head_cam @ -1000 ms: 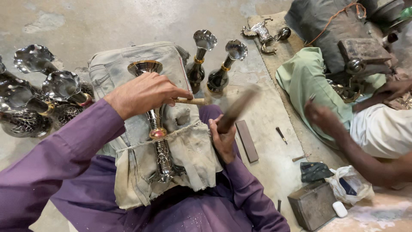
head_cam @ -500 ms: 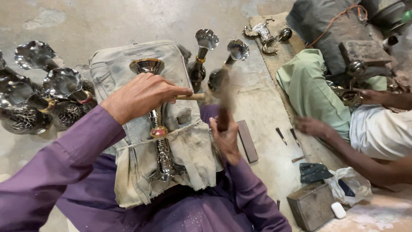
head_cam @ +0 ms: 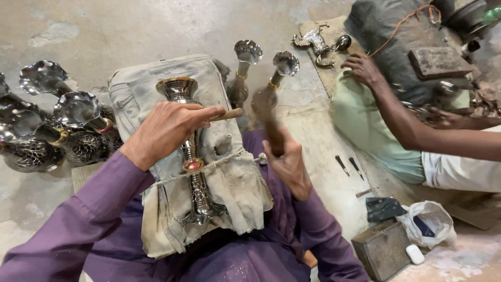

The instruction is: The person sits on the floor with a brass vase resting on a cloth-covered cushion on their lap. They hold a small punch against the vase's surface with one hand and strike it with a wooden mallet held in the other hand, working around the vase to shape and emboss the metal.

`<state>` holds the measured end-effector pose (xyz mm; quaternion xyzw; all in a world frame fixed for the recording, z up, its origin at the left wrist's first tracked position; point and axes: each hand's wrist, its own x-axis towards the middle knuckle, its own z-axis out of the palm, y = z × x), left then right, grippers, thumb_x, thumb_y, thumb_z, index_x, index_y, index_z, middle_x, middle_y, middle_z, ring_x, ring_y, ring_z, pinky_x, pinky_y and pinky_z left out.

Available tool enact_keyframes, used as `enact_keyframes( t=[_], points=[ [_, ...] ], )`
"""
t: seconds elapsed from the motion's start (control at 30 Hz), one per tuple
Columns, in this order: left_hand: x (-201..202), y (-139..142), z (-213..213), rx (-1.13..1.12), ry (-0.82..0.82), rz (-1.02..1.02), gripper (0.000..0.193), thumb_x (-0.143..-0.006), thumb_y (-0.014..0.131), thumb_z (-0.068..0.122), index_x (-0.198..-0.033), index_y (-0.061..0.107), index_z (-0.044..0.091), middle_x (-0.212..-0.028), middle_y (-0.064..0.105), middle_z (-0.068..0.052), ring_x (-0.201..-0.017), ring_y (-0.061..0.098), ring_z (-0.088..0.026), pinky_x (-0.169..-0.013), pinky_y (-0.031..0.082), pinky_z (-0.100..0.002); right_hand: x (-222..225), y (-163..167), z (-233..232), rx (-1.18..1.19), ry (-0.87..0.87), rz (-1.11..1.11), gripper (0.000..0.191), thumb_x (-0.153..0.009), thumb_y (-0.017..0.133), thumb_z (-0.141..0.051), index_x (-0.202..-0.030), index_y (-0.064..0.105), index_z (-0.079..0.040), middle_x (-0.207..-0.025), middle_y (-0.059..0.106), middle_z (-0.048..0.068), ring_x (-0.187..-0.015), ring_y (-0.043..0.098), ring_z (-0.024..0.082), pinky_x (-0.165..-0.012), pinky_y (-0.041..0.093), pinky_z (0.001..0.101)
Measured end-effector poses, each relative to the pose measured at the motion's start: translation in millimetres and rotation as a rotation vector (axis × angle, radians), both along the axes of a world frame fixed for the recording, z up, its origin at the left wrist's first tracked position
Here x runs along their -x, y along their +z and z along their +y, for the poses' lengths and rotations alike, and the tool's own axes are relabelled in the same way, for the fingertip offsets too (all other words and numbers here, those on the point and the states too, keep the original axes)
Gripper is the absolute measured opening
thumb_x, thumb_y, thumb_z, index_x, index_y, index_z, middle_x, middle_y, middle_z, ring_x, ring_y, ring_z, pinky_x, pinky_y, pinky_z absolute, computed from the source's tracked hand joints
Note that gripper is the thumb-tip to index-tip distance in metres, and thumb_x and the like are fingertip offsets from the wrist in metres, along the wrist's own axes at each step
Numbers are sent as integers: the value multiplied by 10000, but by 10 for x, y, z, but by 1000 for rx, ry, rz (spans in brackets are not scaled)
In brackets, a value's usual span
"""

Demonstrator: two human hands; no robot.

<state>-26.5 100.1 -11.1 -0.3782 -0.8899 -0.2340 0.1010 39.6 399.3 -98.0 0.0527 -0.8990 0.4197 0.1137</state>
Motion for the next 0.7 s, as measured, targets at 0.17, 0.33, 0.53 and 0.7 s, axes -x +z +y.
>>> enact_keyframes(
  t=[0.17, 0.33, 0.53, 0.7],
  points=[
    [-58, -2, -28, -88, 4, 76, 401, -936, 686, 170, -1336, 673, 152, -989, 779, -86, -668, 694, -253, -567, 548, -409, 10, 65, 17, 129, -56, 173, 263, -928, 792, -156, -1071, 635, 0, -833, 706, 187, -721, 695, 288, -653, 562, 379],
    [-158, -52, -63, -230, 94, -27, 415, -970, 678, 132, -1382, 651, 171, -1019, 788, -73, -732, 736, -232, -623, 587, -395, 29, 291, 71, -250, 9, 86, 430, -861, 782, -146, -1233, 578, -76, -913, 740, 193, -801, 745, 367, -680, 567, 455],
    [-319, -266, -48, -539, 274, -13, 399, -967, 775, 111, -1323, 600, 72, -1057, 759, -143, -953, 779, -239, -714, 631, -359, 114, 571, 38, -392, 194, 159, 708, -876, 745, -114, -1514, 451, -203, -1190, 724, 149, -901, 758, 347, -756, 611, 451],
    [-339, -414, -25, -614, 274, 28, 415, -986, 761, 53, -1353, 570, 35, -1077, 758, -142, -997, 781, -226, -765, 649, -335, 311, 765, 1, -701, 178, -23, 675, -993, 703, -162, -1578, 410, -328, -1127, 746, 73, -721, 752, 267, -706, 623, 371]
  ],
)
